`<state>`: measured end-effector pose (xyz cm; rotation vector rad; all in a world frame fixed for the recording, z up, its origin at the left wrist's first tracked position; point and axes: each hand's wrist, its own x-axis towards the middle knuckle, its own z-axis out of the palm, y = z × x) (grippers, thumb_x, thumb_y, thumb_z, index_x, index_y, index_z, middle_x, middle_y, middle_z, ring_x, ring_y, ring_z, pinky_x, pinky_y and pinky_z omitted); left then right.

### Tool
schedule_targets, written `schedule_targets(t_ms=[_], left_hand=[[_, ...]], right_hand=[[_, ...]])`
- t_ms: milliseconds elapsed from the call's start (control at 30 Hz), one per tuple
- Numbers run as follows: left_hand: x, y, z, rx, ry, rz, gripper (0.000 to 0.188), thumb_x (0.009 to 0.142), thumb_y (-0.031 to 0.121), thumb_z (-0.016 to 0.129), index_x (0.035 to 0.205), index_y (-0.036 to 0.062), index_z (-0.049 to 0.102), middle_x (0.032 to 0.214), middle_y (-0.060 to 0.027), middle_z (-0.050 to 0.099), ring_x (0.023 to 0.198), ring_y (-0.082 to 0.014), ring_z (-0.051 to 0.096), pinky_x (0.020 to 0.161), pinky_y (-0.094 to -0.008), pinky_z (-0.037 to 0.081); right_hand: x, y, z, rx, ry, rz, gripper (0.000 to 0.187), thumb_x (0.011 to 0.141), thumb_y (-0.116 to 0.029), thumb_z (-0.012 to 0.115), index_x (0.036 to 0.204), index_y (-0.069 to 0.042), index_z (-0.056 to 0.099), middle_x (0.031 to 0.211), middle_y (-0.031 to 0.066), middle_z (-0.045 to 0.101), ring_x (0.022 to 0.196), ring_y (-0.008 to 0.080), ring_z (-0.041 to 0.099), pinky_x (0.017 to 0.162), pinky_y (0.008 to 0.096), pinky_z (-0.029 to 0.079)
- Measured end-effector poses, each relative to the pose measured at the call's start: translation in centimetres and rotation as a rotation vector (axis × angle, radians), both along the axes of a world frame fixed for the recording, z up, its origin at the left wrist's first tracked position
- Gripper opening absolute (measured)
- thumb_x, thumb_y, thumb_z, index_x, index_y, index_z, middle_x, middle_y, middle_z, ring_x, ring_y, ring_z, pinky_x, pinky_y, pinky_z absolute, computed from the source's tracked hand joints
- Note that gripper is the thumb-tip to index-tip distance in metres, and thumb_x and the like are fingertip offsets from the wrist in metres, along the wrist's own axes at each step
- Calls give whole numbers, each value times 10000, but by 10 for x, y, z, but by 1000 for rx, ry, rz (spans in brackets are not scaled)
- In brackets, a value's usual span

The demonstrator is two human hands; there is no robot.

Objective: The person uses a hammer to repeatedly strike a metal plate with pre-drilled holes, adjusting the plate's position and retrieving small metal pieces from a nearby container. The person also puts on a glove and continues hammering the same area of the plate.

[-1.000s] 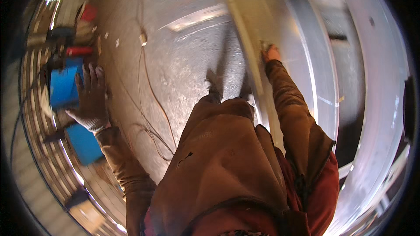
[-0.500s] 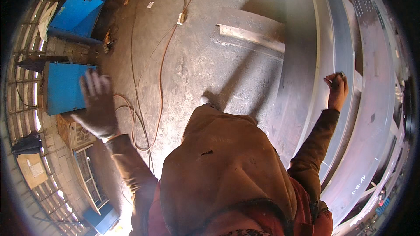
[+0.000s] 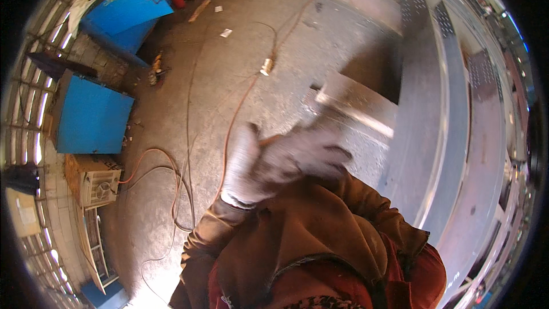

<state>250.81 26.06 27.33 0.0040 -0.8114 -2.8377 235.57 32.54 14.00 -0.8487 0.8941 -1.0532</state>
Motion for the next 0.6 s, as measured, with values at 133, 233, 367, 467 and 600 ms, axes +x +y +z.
schedule_targets(t_ms=[133, 233, 367, 467, 600], left_hand=[[12, -79, -73, -297, -369, 168, 552, 1057, 484, 472, 1364, 34, 559, 1221, -146, 647, 1113, -236, 615, 974, -355, 490], [-11, -159, -70, -206, -303, 170, 433, 1074, 367, 509, 1328, 23, 582, 1232, -99, 643, 1101, -183, 608, 954, -335, 496], [-57, -275, -3, 86, -147, 119, 489, 1067, 391, 518, 1339, -11, 574, 1287, -116, 642, 1117, -197, 623, 963, -340, 496], [-65, -348, -21, -20, -244, 126, 548, 1064, 440, 503, 1345, -27, 558, 1302, -144, 638, 1128, -223, 630, 983, -345, 488], [-103, -445, -16, -138, -130, 231, 723, 997, 622, 524, 1290, -37, 577, 1218, -136, 671, 1084, -201, 642, 953, -343, 501]], right_hand=[[-6, -84, 0, -26, -220, 62, 329, 978, -153, 625, 1262, 2, 567, 1187, 108, 638, 1041, 190, 614, 925, 342, 508], [-30, -168, 4, -47, -285, 105, 360, 992, -177, 632, 1291, 1, 539, 1229, 95, 628, 1124, 189, 602, 1001, 342, 486], [-69, -278, 30, -59, -275, 154, 390, 1021, -236, 618, 1312, 6, 525, 1279, 97, 618, 1194, 190, 591, 1067, 347, 460], [-88, -354, 30, 14, -273, 183, 501, 973, -354, 665, 1297, 8, 542, 1291, 105, 617, 1188, 193, 592, 1061, 352, 458], [-121, -471, -15, 38, -262, 250, 625, 909, -496, 726, 1249, 5, 568, 1284, 111, 619, 1162, 196, 596, 1035, 354, 460]])
